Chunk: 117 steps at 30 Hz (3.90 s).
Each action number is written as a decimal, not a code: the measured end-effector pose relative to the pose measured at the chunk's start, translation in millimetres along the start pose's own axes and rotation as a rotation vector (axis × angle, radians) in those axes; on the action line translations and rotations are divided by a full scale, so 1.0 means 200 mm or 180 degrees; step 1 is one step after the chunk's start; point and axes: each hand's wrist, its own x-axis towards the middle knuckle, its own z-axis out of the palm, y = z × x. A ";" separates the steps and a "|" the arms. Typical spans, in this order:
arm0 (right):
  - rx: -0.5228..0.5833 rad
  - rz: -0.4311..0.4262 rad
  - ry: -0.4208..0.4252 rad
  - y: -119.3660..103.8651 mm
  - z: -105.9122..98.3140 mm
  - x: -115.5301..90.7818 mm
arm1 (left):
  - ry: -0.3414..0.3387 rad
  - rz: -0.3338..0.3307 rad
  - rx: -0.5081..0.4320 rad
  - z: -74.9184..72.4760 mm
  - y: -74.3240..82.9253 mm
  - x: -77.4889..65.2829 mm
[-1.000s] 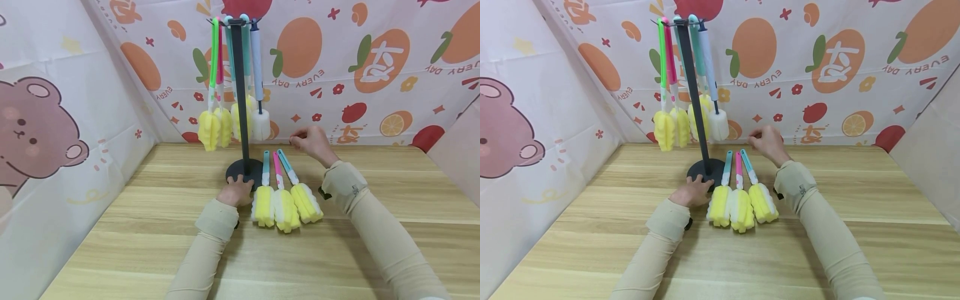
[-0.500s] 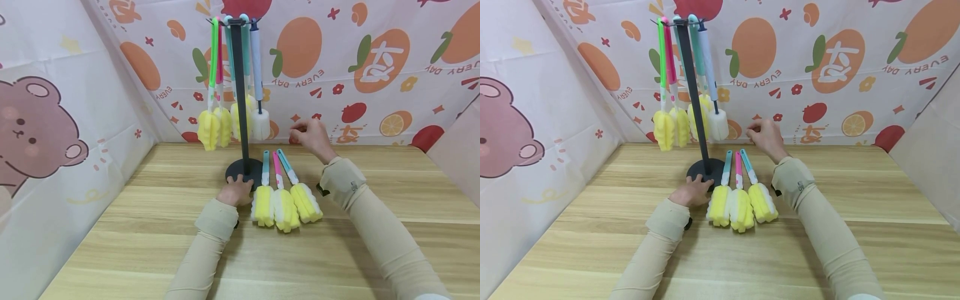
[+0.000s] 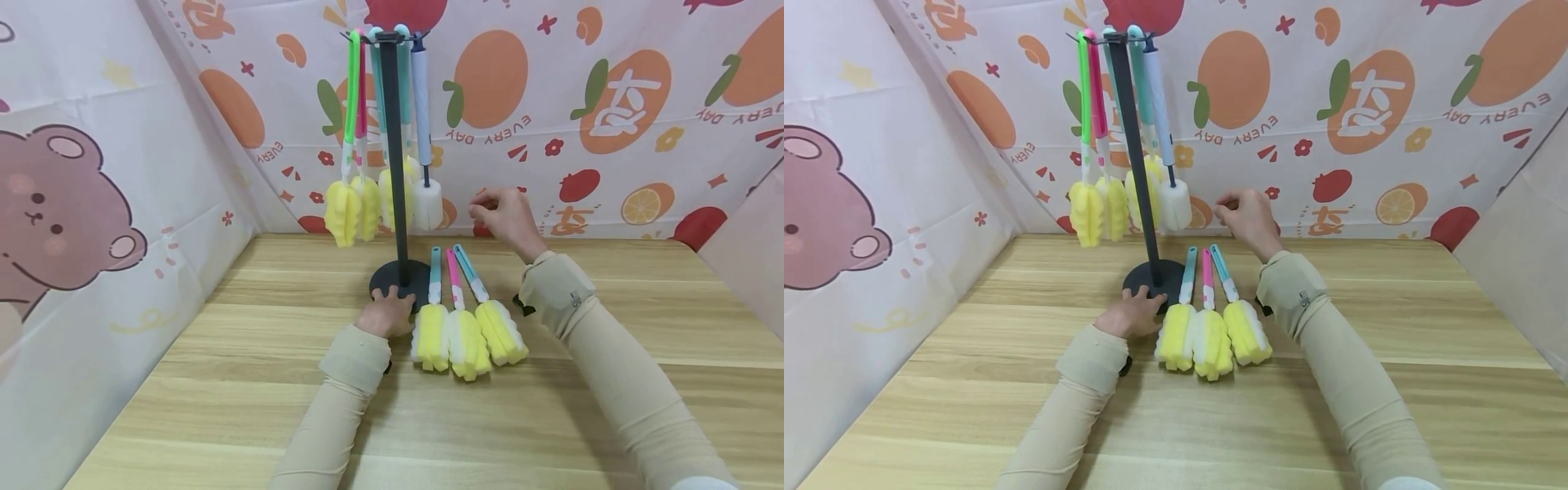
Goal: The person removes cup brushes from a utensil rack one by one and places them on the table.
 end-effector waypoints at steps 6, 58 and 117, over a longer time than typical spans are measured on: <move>0.0016 0.0054 -0.0049 -0.02 0.00 0.01 | 0.0004 -0.0012 0.0007 0.00 0.00 0.00; -0.0068 -0.0128 0.0069 -0.20 0.01 0.12 | 0.0008 -0.0094 -0.0047 0.01 0.00 0.01; 0.0541 0.0111 0.0116 -0.36 0.13 0.28 | 0.0015 -0.0034 -0.0021 0.01 0.01 0.01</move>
